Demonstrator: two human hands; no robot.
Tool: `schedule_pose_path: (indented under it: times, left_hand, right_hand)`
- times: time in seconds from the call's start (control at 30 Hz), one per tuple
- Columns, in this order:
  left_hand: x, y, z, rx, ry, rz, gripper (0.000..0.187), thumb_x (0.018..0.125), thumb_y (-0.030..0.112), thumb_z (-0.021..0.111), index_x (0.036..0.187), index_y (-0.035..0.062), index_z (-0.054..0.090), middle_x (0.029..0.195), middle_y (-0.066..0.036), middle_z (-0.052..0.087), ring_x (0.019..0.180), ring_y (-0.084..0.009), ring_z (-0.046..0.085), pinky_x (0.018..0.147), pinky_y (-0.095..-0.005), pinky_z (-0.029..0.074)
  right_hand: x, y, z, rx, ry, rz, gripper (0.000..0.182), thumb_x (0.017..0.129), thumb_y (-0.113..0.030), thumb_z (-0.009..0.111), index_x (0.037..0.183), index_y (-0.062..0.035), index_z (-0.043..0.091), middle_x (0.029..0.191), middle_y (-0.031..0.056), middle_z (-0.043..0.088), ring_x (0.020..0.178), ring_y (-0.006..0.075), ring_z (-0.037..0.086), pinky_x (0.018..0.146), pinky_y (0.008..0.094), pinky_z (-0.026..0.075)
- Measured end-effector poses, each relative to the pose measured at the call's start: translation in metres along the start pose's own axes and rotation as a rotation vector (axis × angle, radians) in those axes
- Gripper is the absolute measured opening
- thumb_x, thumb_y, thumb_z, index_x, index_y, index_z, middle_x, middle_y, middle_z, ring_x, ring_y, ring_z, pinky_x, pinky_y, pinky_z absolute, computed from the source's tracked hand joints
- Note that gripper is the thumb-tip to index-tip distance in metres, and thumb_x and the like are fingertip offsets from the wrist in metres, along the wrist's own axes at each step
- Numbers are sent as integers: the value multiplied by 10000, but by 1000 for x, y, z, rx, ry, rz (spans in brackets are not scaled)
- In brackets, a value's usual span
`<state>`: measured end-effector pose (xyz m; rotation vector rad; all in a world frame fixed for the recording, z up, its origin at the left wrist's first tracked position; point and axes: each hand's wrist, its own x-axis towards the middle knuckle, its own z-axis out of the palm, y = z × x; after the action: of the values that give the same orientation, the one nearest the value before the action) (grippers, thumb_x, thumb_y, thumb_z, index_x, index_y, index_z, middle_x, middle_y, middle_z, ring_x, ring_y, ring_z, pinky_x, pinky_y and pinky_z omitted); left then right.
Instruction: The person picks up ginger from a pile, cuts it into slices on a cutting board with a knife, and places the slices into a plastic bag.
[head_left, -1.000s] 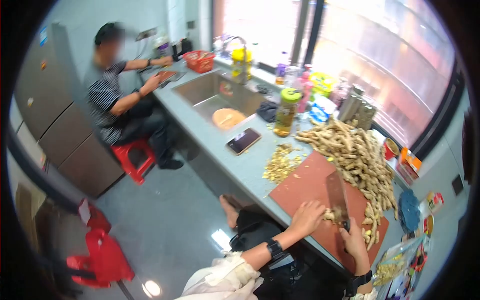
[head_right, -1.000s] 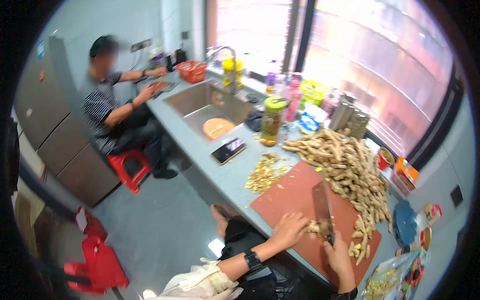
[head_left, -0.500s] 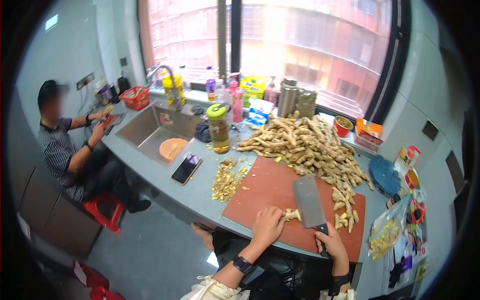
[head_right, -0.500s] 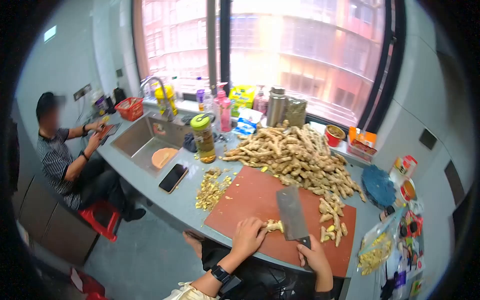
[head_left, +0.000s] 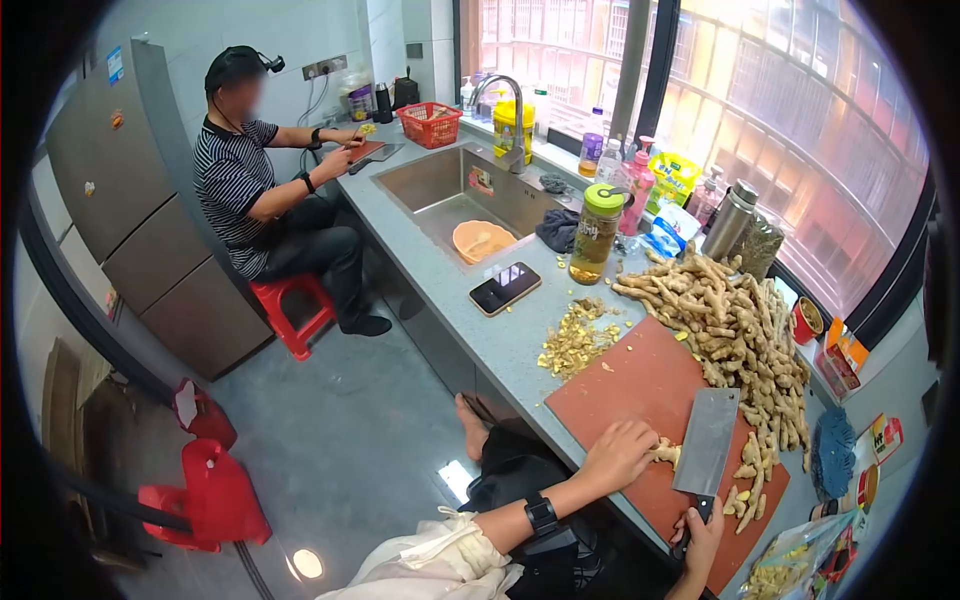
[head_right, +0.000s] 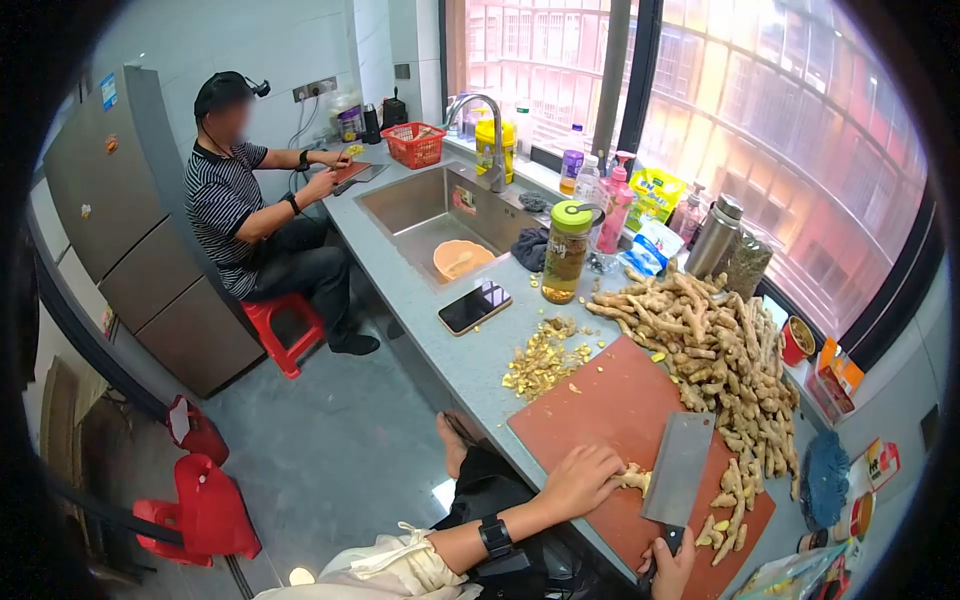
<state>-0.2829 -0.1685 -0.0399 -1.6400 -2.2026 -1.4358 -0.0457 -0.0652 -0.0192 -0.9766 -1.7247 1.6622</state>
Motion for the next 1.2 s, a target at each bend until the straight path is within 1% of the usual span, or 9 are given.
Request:
schedule_pose_path:
  times: [0.3,0.53,0.63,0.73,0.8,0.9,0.93,1.07,1.2]
  left_hand:
    - [0,0,0,-8,-9,-6,169,906,179,686,1021,80,609,1045,-80,588,1061,-301,583,939,-436,444]
    - [-1,-2,1,-3,4,8,167,907,175,682,1029,83,614,1043,-80,591,1070,-300,584,952,-445,447]
    - [-2,-3,3,-10,-29,-13,169,907,173,679,1037,84,618,1065,-80,598,1087,-301,584,960,-454,442]
    - [-1,-3,4,-52,-42,29,172,912,180,680,1046,87,624,1061,-82,611,1089,-305,590,954,-454,442]
    - [1,-3,1,-19,-12,22,165,917,197,687,1030,89,632,1042,-83,624,1076,-308,598,941,-447,442]
    - [3,3,-4,-1,-48,-23,169,914,226,709,1006,90,670,1023,-79,641,1042,-302,611,913,-441,446]
    - [4,4,-5,-11,-68,12,169,914,226,709,1006,90,670,1023,-79,641,1042,-302,611,913,-441,446]
    - [6,6,-7,31,-69,-16,151,911,203,701,1002,85,671,1012,-81,643,1036,-302,619,922,-442,458]
    - [2,2,-1,44,-27,1,173,898,191,701,1015,83,634,1021,-91,625,1045,-307,610,930,-447,453]
  right_hand:
    - [0,6,-6,2,-46,-39,272,978,-117,611,1203,-6,506,708,76,590,451,116,526,415,232,450]
    - [-1,2,-3,6,-30,-43,292,971,-129,620,1209,-2,508,705,79,593,448,115,525,415,231,454]
    - [0,2,-4,-5,-33,-38,301,966,-132,626,1210,1,510,700,80,596,452,117,541,415,232,460]
    - [-6,-1,-3,53,20,-5,314,968,-122,621,1231,8,511,705,84,609,458,118,558,415,235,465]
    - [-8,-11,1,83,-31,54,307,966,-74,621,1246,12,529,719,80,627,498,128,579,469,262,485]
    - [-7,-4,-3,111,-54,44,383,953,-47,633,1313,29,528,775,93,648,540,134,602,499,273,503]
    - [-7,-4,-4,124,-18,31,383,953,-47,633,1313,29,528,775,93,648,540,134,602,499,273,503]
    - [-6,-4,-5,125,-55,59,382,948,-42,631,1305,46,526,781,107,655,546,147,603,503,279,506]
    - [-4,2,-11,123,-52,85,420,945,-66,635,1333,22,500,767,114,655,514,155,595,485,281,505]
